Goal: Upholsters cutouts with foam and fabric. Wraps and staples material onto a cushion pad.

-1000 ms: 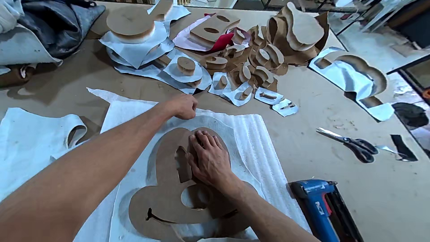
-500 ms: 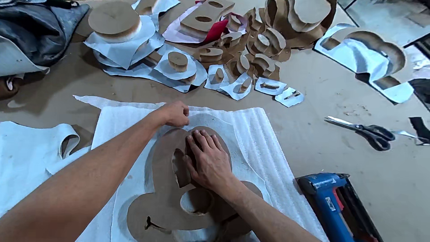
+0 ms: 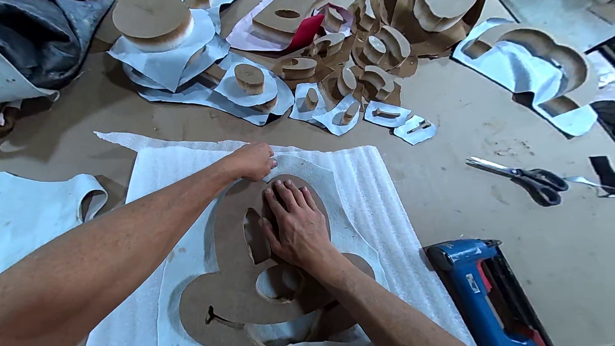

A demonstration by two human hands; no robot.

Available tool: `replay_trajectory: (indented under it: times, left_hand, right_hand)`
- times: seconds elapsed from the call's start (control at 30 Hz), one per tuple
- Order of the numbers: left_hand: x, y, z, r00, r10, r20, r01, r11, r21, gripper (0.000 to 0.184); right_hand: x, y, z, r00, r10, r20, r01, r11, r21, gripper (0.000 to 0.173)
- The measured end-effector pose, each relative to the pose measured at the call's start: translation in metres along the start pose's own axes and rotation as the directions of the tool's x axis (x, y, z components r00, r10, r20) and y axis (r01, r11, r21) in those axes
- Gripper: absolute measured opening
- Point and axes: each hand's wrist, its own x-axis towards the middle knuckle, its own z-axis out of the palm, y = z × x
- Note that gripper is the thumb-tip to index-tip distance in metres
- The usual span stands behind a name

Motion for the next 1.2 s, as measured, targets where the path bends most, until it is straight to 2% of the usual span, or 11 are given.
replay_trajectory:
  times: [0.2, 0.5, 0.6, 0.77, 0.87, 1.0, 1.1, 1.13, 1.2]
  left_hand:
    - [-0.007, 0.006, 0.001, 0.993, -0.069, -0.098, 0.062, 0.996, -0.068, 0.034]
    - [-0.024, 0.023, -0.003, 0.987, -0.122, -0.109, 0.125, 0.992, 0.019, 0.029]
    - [-0.038, 0.03, 0.006, 0.969, -0.147, -0.197, 0.153, 0.988, 0.017, 0.025]
    - [-0.058, 0.042, 0.038, 0.899, -0.202, -0.388, 0.206, 0.978, -0.031, 0.021]
    - [-0.065, 0.044, 0.067, 0.808, -0.192, -0.557, 0.178, 0.981, -0.08, 0.022]
    - [-0.059, 0.033, 0.11, 0.561, -0.079, -0.824, 0.065, 0.997, -0.051, 0.024]
    - [-0.051, 0.024, 0.133, 0.413, -0.058, -0.909, 0.004, 0.998, -0.062, 0.026]
    - [-0.049, 0.022, 0.139, 0.382, -0.061, -0.922, -0.019, 0.997, -0.074, 0.027]
    - [-0.048, 0.021, 0.144, 0.362, -0.073, -0.929, -0.069, 0.992, -0.105, 0.027]
  right_hand:
    - [0.0, -0.001, 0.002, 1.0, -0.004, 0.003, 0.004, 1.0, -0.027, 0.064]
    - [-0.002, -0.003, 0.002, 1.0, -0.003, -0.016, 0.003, 1.0, -0.027, 0.062]
    - [-0.002, -0.003, 0.002, 0.999, -0.008, -0.033, 0.008, 1.0, -0.029, 0.062]
    - [-0.002, -0.004, 0.006, 0.997, -0.006, -0.082, 0.004, 1.0, -0.025, 0.057]
    - [-0.002, -0.004, 0.008, 0.993, -0.007, -0.118, 0.005, 1.0, -0.013, 0.056]
    - [-0.003, -0.003, 0.01, 0.99, -0.002, -0.142, 0.001, 1.0, -0.008, 0.059]
    - [-0.004, -0.002, 0.013, 0.986, 0.011, -0.166, -0.01, 1.0, 0.01, 0.059]
    - [-0.005, -0.002, 0.013, 0.983, 0.011, -0.184, -0.008, 1.0, 0.015, 0.058]
    - [-0.005, -0.001, 0.012, 0.968, 0.024, -0.248, -0.012, 0.999, 0.05, 0.052]
